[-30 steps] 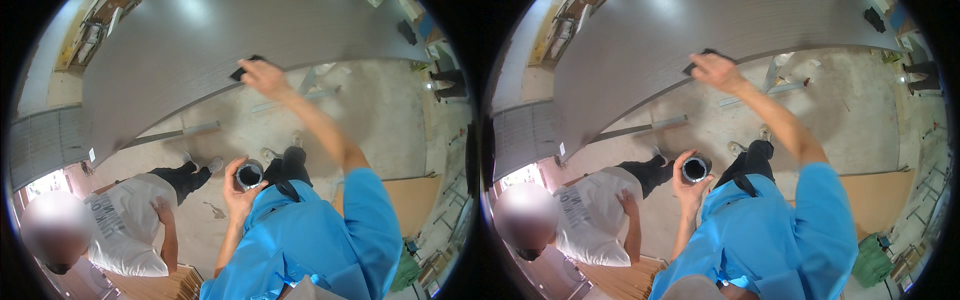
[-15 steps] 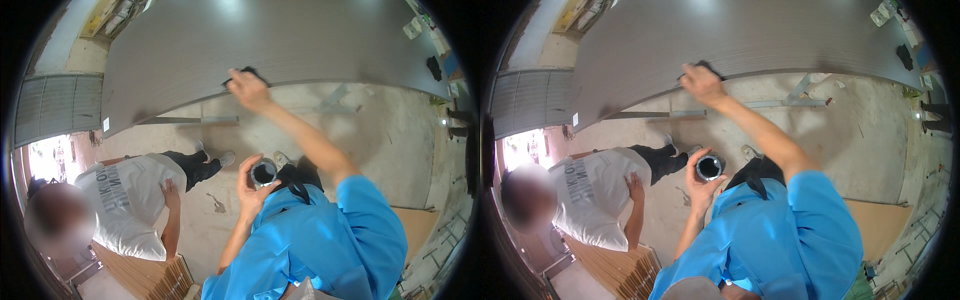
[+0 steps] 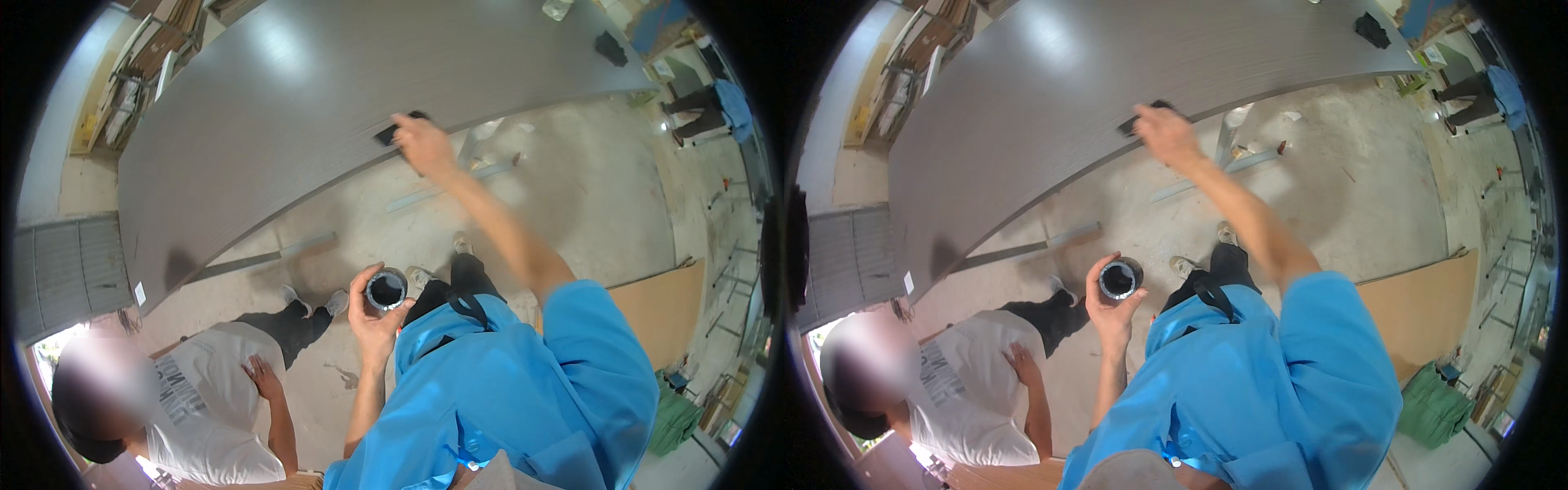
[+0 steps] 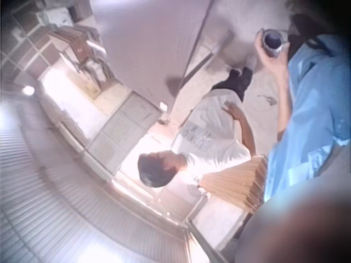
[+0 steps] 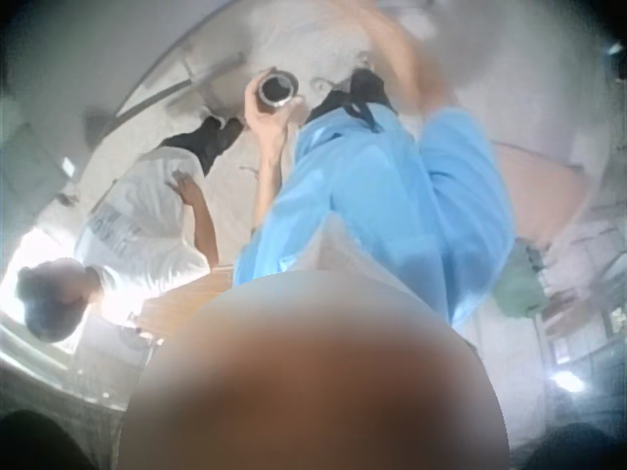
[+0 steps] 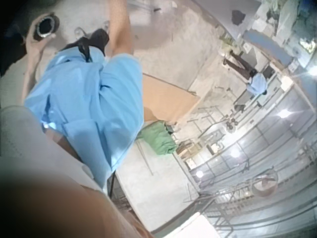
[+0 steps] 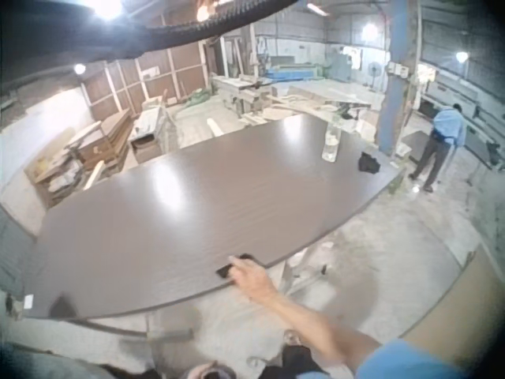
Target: The person holds a small container of dark adhesive and uses a brush to apply it along the edge of a large grey board. They repeatedly dip the brush into the container and spread the adhesive along the board's edge while another person stands nearby.
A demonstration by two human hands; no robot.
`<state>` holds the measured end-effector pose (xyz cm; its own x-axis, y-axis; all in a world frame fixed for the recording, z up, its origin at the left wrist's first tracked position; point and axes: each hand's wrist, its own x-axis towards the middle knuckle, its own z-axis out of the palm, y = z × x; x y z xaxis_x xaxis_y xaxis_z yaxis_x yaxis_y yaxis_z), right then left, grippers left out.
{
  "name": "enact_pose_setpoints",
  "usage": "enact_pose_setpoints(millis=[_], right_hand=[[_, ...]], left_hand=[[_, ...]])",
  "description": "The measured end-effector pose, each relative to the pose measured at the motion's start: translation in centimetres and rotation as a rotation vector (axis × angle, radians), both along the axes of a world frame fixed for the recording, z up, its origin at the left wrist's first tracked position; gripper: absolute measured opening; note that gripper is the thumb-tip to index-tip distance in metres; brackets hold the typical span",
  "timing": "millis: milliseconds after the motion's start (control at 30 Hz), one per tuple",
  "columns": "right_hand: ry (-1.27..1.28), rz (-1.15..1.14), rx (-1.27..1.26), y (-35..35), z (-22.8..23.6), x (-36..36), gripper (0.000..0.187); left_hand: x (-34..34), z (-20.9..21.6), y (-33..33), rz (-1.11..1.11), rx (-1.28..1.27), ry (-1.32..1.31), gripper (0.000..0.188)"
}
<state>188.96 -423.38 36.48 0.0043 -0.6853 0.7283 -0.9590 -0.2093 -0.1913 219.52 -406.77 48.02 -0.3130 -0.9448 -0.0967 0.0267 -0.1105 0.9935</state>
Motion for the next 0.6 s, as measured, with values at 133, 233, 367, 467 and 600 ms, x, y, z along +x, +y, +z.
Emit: enact_pose_setpoints(millis=[133, 233, 367, 467, 600], right_hand=[[0.061, -0.192, 0.057, 4.2, 0.6, -12.5, 0.026], [-0.007, -0.265, 0.091, 6.0, 0.8, -19.4, 0.023], [-0.158, -0.324, 0.096, 8.5, 0.6, -27.0, 0.019], [-0.225, -0.382, 0.095, 10.1, 0.9, -33.4, 0.019], [-0.598, -0.537, -0.014, 12.0, 3.4, -41.2, 0.022]], left_hand=[[-2.2, 0.6, -1.6, -0.119, -0.052, 0.016, 0.078], [-4.7, 0.8, -2.0, -0.167, -0.049, 0.032, 0.078], [-9.5, 1.1, -1.3, -0.201, -0.092, 0.034, 0.076], [-14.1, 1.2, 0.0, -0.196, -0.052, 0.041, 0.077], [-20.6, 1.3, 1.4, -0.219, -0.026, 0.033, 0.077]])
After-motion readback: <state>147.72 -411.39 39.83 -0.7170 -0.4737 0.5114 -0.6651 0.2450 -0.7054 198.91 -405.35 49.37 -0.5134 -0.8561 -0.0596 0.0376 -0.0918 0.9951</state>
